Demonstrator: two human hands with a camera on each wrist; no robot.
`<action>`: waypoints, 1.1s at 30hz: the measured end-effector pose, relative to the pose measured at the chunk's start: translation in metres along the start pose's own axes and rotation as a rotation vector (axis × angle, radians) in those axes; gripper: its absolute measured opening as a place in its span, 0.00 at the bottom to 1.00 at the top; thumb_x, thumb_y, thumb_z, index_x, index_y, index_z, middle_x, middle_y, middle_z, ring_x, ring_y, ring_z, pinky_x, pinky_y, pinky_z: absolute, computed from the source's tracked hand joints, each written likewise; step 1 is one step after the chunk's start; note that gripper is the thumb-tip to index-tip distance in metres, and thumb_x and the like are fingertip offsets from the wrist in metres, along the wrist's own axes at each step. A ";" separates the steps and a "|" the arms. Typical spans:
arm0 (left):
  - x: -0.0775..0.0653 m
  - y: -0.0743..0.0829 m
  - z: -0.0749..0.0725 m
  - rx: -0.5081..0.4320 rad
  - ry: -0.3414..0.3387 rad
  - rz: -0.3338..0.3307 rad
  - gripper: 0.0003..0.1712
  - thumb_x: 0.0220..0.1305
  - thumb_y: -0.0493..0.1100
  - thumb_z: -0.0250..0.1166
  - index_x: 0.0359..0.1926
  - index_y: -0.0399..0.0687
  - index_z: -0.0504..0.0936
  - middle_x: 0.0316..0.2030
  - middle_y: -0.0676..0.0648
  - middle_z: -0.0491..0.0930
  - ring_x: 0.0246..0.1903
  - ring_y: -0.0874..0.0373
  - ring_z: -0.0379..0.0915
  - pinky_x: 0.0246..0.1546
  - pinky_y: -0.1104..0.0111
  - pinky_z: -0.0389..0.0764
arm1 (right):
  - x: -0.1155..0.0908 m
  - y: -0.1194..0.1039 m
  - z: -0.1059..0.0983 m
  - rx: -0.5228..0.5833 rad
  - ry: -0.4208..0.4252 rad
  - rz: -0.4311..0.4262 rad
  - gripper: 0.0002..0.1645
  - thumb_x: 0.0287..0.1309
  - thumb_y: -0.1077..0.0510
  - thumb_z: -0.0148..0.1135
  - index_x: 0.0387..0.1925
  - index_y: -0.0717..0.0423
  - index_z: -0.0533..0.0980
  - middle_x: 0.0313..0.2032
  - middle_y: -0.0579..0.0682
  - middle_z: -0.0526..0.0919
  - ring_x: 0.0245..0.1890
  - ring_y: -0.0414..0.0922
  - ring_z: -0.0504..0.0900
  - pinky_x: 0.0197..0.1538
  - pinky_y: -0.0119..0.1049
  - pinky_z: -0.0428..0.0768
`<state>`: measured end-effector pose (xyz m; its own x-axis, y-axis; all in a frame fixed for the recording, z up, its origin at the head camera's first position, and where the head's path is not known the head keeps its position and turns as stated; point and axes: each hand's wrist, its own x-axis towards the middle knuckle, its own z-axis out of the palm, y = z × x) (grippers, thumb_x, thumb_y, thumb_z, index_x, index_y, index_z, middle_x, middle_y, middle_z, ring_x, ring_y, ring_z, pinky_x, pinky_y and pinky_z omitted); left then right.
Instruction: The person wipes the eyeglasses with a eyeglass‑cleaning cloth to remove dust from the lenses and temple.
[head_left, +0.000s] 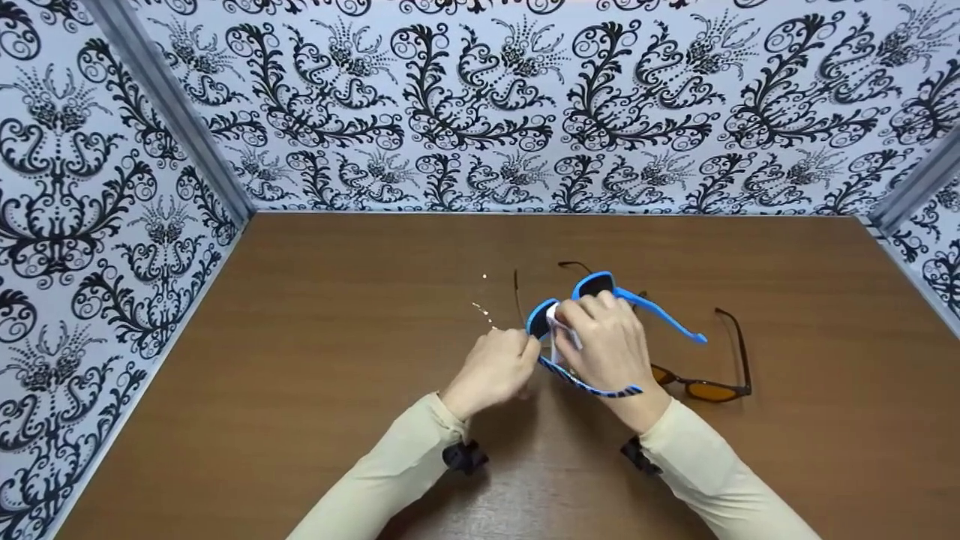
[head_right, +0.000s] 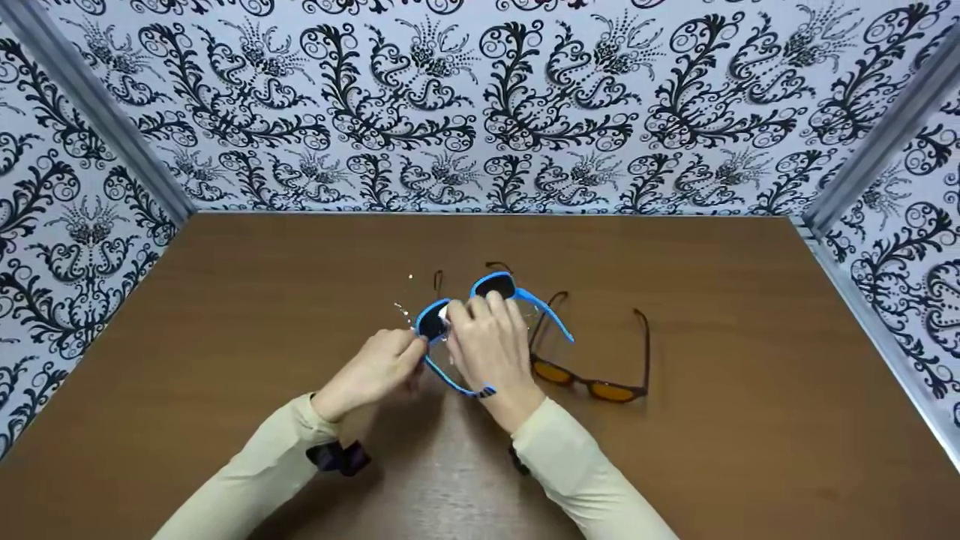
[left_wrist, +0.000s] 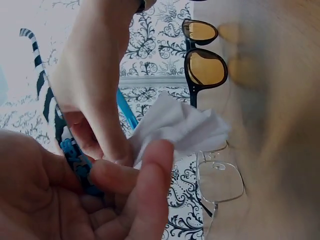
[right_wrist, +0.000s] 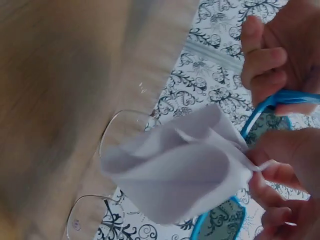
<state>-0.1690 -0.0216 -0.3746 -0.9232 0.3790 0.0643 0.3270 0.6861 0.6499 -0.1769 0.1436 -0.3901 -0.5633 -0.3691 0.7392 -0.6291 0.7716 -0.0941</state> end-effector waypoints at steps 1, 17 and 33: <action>0.000 0.001 0.001 0.022 0.002 0.002 0.22 0.69 0.40 0.46 0.17 0.48 0.75 0.08 0.54 0.74 0.17 0.55 0.76 0.20 0.64 0.74 | 0.000 0.000 0.000 -0.010 0.027 0.000 0.10 0.45 0.66 0.72 0.28 0.58 0.76 0.23 0.51 0.77 0.23 0.49 0.67 0.27 0.39 0.67; 0.003 0.008 0.006 -0.035 0.039 0.034 0.22 0.67 0.39 0.47 0.13 0.51 0.64 0.11 0.57 0.64 0.14 0.61 0.63 0.13 0.70 0.62 | -0.005 0.008 -0.007 0.150 0.035 0.034 0.10 0.43 0.66 0.74 0.29 0.57 0.79 0.25 0.49 0.81 0.25 0.47 0.72 0.30 0.40 0.70; 0.008 0.011 0.011 -0.034 0.014 0.024 0.22 0.68 0.40 0.48 0.14 0.51 0.63 0.13 0.56 0.60 0.16 0.60 0.61 0.15 0.69 0.62 | -0.010 0.009 -0.009 0.252 0.034 0.104 0.12 0.41 0.68 0.76 0.30 0.58 0.81 0.27 0.48 0.83 0.26 0.46 0.72 0.30 0.37 0.71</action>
<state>-0.1711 -0.0042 -0.3751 -0.9178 0.3865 0.0907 0.3424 0.6553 0.6733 -0.1721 0.1594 -0.3924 -0.6164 -0.2739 0.7383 -0.6847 0.6494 -0.3308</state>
